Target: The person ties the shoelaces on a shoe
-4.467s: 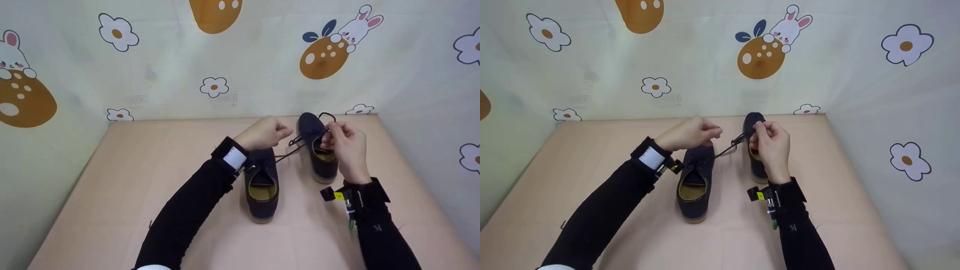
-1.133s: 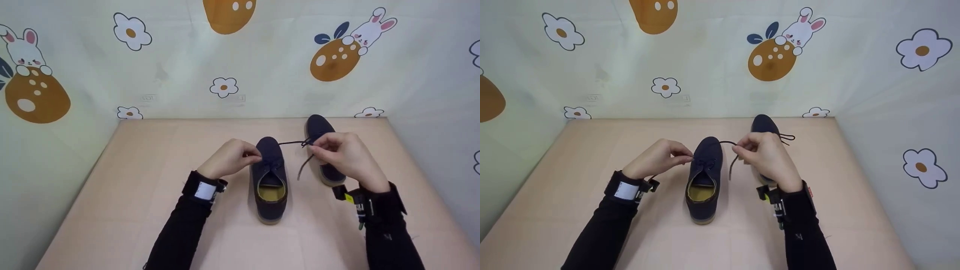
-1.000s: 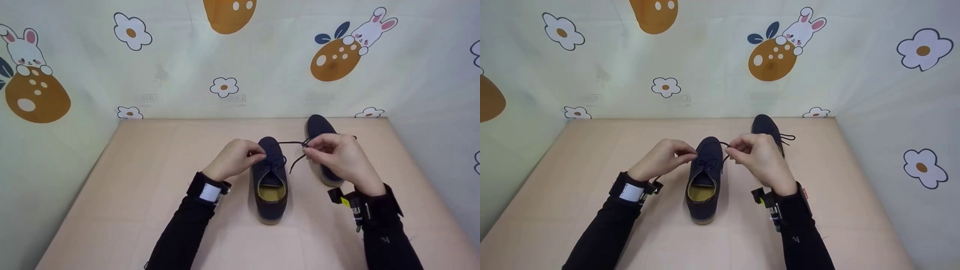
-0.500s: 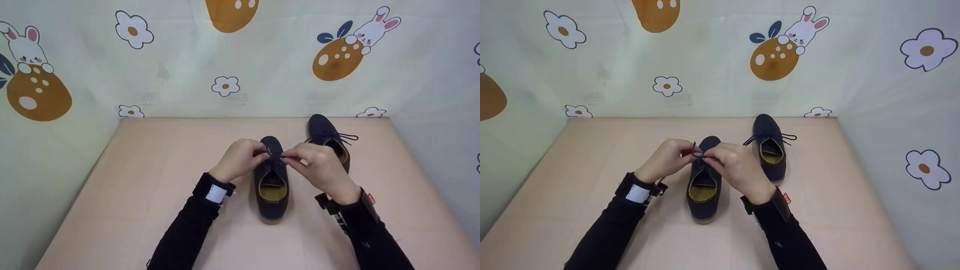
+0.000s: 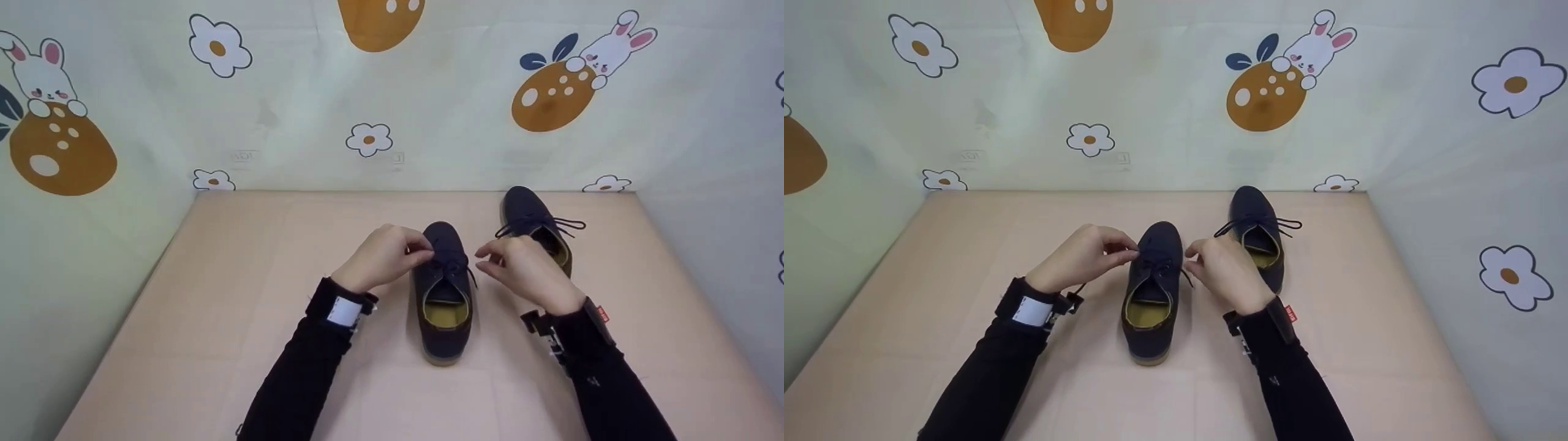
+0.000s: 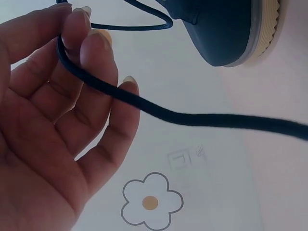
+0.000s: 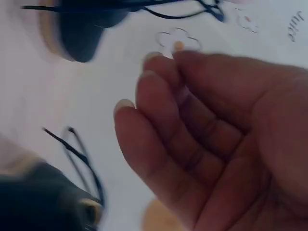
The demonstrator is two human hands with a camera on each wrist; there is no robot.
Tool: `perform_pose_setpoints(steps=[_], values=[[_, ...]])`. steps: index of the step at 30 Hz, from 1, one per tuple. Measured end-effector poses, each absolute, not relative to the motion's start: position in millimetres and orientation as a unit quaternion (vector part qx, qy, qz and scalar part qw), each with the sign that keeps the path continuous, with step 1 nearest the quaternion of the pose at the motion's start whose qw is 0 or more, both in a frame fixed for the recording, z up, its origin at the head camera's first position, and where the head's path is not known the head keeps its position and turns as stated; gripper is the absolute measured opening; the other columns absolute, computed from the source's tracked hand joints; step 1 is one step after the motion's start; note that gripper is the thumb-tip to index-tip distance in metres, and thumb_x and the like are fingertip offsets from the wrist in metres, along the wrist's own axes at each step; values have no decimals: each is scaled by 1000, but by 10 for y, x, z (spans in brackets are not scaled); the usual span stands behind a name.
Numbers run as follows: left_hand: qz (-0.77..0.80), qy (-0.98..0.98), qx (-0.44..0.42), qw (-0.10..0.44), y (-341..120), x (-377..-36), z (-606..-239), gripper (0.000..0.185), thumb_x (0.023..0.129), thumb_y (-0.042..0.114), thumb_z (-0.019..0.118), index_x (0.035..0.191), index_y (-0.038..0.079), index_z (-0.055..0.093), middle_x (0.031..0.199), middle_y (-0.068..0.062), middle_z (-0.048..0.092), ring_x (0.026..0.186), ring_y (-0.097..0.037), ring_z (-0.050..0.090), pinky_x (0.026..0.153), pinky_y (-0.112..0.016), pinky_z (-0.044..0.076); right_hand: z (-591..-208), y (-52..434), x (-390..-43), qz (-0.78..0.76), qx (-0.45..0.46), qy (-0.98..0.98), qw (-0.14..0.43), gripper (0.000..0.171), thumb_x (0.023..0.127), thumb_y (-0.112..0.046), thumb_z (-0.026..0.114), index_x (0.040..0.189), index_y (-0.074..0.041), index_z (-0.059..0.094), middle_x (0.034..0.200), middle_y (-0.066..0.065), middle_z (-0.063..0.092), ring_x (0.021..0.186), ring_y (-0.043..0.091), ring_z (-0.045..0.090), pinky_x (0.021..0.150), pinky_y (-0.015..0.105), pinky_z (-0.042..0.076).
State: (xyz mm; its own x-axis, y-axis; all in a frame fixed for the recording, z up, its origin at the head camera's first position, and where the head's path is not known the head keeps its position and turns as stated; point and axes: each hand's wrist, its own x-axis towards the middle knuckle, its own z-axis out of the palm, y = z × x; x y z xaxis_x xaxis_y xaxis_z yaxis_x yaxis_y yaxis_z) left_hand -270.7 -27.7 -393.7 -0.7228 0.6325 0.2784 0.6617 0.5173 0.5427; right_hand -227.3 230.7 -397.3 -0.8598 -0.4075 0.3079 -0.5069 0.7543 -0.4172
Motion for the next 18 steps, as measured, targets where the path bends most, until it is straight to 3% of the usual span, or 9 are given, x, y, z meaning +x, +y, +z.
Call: perform_pose_setpoints(steps=[3,7,13,18], values=[[-323,-870,-372,19,-287,-2709,-3931,11,94,18,70,93,10,77,82,4,70,72,-8,61,70,-26,50,-4066,2251,-2336,261,270,-924,65,12,87,-10,76,99,-8,75,75,-6,67,65,7,61,60,28,50],[-324,-871,-369,18,-304,-2713,-3918,11,94,19,70,94,11,77,82,5,70,73,-7,61,70,-25,49,-4021,2319,-2331,254,253,-930,88,2,88,-14,76,90,-13,76,74,-9,66,64,6,59,60,29,49],[-311,-885,-346,25,-408,-2765,-3906,10,94,17,70,93,11,78,83,3,71,71,-10,62,69,-29,50,-3745,2861,-2245,203,134,-961,129,5,88,-12,75,86,-8,75,73,0,67,61,17,59,57,37,46],[-265,-910,-319,19,-500,-2817,-3972,7,91,14,72,92,12,79,86,2,72,79,-15,64,76,-33,50,-3647,3115,-2166,182,61,-976,103,8,88,-11,73,89,-3,75,69,4,66,57,20,55,51,35,40]])
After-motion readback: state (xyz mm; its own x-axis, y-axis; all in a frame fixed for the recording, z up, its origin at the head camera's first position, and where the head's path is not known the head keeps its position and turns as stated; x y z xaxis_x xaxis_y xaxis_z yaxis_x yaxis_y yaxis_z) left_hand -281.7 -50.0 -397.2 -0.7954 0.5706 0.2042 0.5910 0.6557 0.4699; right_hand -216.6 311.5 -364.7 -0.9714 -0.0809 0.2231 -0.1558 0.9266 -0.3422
